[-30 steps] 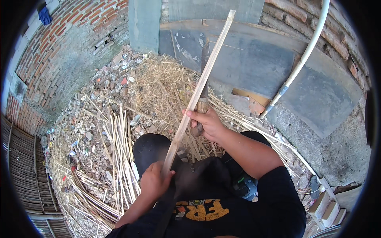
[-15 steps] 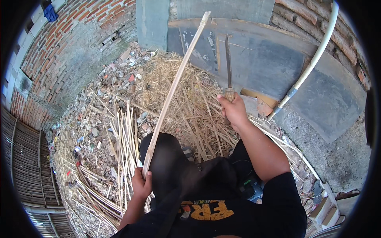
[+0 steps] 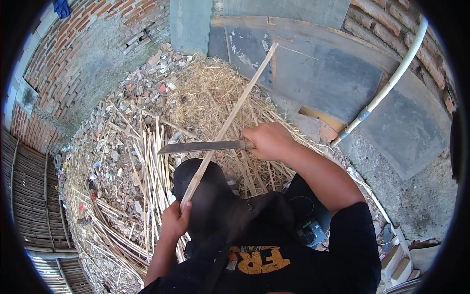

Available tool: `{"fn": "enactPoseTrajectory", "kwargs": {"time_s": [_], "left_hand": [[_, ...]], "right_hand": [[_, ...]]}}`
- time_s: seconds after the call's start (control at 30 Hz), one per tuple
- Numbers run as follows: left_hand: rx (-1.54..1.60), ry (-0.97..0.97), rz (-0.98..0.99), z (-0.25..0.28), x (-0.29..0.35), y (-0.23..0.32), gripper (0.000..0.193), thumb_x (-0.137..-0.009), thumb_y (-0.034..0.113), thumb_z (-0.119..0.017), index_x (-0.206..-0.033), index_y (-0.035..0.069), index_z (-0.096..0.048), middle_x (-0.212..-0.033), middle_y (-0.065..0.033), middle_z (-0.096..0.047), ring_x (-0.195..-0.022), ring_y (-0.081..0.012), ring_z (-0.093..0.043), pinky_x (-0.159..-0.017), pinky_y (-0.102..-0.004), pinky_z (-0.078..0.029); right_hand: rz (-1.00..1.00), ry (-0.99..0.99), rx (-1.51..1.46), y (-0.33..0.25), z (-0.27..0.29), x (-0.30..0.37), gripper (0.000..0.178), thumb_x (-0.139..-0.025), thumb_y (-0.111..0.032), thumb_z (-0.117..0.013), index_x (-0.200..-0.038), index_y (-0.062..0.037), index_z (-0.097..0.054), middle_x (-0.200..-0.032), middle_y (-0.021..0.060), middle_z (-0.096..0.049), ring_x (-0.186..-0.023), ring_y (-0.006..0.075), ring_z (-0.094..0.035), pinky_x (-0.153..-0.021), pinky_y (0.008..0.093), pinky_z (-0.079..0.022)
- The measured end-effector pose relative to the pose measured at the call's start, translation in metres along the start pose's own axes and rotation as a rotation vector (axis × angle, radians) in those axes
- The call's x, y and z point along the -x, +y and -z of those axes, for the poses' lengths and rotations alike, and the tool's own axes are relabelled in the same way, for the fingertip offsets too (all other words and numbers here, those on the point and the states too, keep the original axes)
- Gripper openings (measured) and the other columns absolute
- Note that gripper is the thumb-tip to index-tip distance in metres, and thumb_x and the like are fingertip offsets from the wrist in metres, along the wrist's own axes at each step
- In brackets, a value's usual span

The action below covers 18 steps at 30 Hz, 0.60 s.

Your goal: The person shaves a long bamboo strip by repeatedly scraping along its length with a knife.

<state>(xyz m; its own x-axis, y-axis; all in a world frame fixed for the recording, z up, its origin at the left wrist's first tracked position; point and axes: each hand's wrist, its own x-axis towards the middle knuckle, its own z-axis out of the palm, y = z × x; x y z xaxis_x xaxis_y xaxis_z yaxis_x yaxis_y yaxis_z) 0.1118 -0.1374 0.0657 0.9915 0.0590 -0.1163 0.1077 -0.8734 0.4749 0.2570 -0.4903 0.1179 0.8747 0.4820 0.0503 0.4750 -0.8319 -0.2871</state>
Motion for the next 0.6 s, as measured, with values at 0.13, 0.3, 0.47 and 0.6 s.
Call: {"fn": "enactPoseTrajectory", "kwargs": {"time_s": [0.13,0.3,0.47,0.6], "left_hand": [[0.122,0.002,-0.047,-0.008,-0.003,-0.010,0.054,-0.098,0.046,-0.060,-0.074,-0.002,-0.054,-0.062,-0.0249,-0.058,-0.061,-0.0423,-0.062,-0.057,-0.0465,-0.045],[0.189,-0.003,-0.101,-0.010,-0.008,-0.015,0.056,-0.100,0.047,-0.058,-0.073,-0.001,-0.051,-0.058,-0.0200,-0.051,-0.051,-0.0316,-0.050,-0.053,-0.0435,-0.042],[0.107,-0.072,-0.077,0.002,-0.011,-0.012,0.056,-0.100,0.047,-0.058,-0.073,-0.002,-0.051,-0.058,-0.0201,-0.051,-0.052,-0.0304,-0.050,-0.053,-0.0427,-0.041],[0.230,-0.065,-0.099,0.000,-0.012,-0.012,0.054,-0.102,0.044,-0.056,-0.073,-0.002,-0.051,-0.057,-0.0184,-0.051,-0.053,-0.0271,-0.049,-0.053,-0.0419,-0.040]], "right_hand": [[-0.050,0.022,-0.090,0.023,-0.023,-0.005,0.025,-0.075,-0.018,-0.071,-0.097,-0.0103,-0.063,-0.080,0.0145,-0.068,-0.080,0.0386,-0.068,-0.068,0.0501,-0.052],[-0.292,0.114,-0.254,0.046,-0.016,-0.009,0.022,-0.078,-0.017,-0.068,-0.099,-0.0144,-0.067,-0.082,0.0119,-0.069,-0.081,0.0344,-0.069,-0.070,0.0482,-0.054],[-0.030,-0.084,-0.169,0.006,-0.043,-0.007,0.018,-0.077,-0.014,-0.066,-0.095,-0.0162,-0.067,-0.080,0.0111,-0.068,-0.081,0.0354,-0.069,-0.070,0.0482,-0.054],[-0.031,-0.121,-0.343,0.023,-0.045,-0.016,0.018,-0.074,-0.014,-0.065,-0.092,-0.0142,-0.067,-0.078,0.0137,-0.067,-0.080,0.0363,-0.068,-0.070,0.0496,-0.052]]}}
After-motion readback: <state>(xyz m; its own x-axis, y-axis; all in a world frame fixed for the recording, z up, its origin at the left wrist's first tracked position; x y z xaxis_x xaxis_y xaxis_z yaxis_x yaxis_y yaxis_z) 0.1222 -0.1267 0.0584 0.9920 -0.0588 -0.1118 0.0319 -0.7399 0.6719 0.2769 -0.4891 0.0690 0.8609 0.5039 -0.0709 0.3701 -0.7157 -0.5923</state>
